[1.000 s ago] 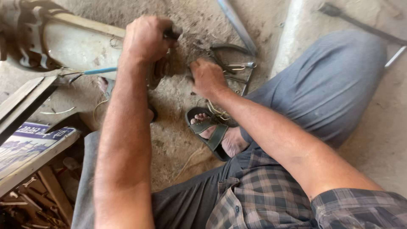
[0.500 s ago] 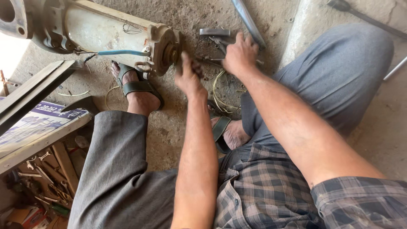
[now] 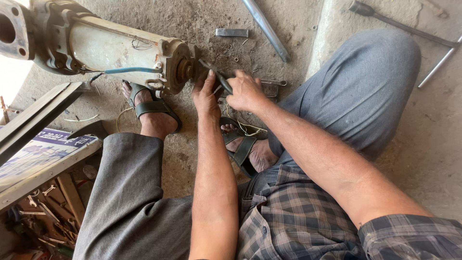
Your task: The person sits on the floor and uses a hammer and metal bar to strike a component on the end of an electric motor. They repeatedly reposition the bar and strike it to loosen or adjust the part.
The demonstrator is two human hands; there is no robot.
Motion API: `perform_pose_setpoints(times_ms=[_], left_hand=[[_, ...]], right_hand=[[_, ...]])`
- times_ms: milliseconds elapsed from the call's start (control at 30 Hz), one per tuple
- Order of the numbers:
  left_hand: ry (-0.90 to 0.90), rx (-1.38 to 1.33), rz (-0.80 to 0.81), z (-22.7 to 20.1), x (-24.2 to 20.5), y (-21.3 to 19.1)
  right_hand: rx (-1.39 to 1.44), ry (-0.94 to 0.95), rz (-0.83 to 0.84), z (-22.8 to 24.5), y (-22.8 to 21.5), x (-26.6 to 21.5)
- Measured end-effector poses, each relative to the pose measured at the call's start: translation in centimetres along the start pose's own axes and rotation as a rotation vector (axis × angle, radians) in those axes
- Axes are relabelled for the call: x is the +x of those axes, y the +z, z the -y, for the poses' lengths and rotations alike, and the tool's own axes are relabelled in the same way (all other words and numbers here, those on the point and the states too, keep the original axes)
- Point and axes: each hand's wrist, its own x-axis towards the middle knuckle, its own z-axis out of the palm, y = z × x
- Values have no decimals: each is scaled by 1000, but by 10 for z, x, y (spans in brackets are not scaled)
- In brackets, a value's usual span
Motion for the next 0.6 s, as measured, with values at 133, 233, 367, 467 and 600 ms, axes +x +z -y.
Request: perform_pose_setpoints(times_ms=[133,233,367,467,600], left_hand=[[-37,298,-108,2,-11,-6],[-79,217,-89,-2,-10,-8],[-88,49,-10,-4,-15,-16],[-52,-50,35,-7,-12,-16],[-73,-11,31,-8,-14,-22]], right_hand=[[-203,-124,0,0,10,-10],[-141,-137,110,0,5,-5],[-57,-207,182,10,1,-2],[-184,-181,199,18,-4,-2],[-103,-137,233,23,-1,-20]])
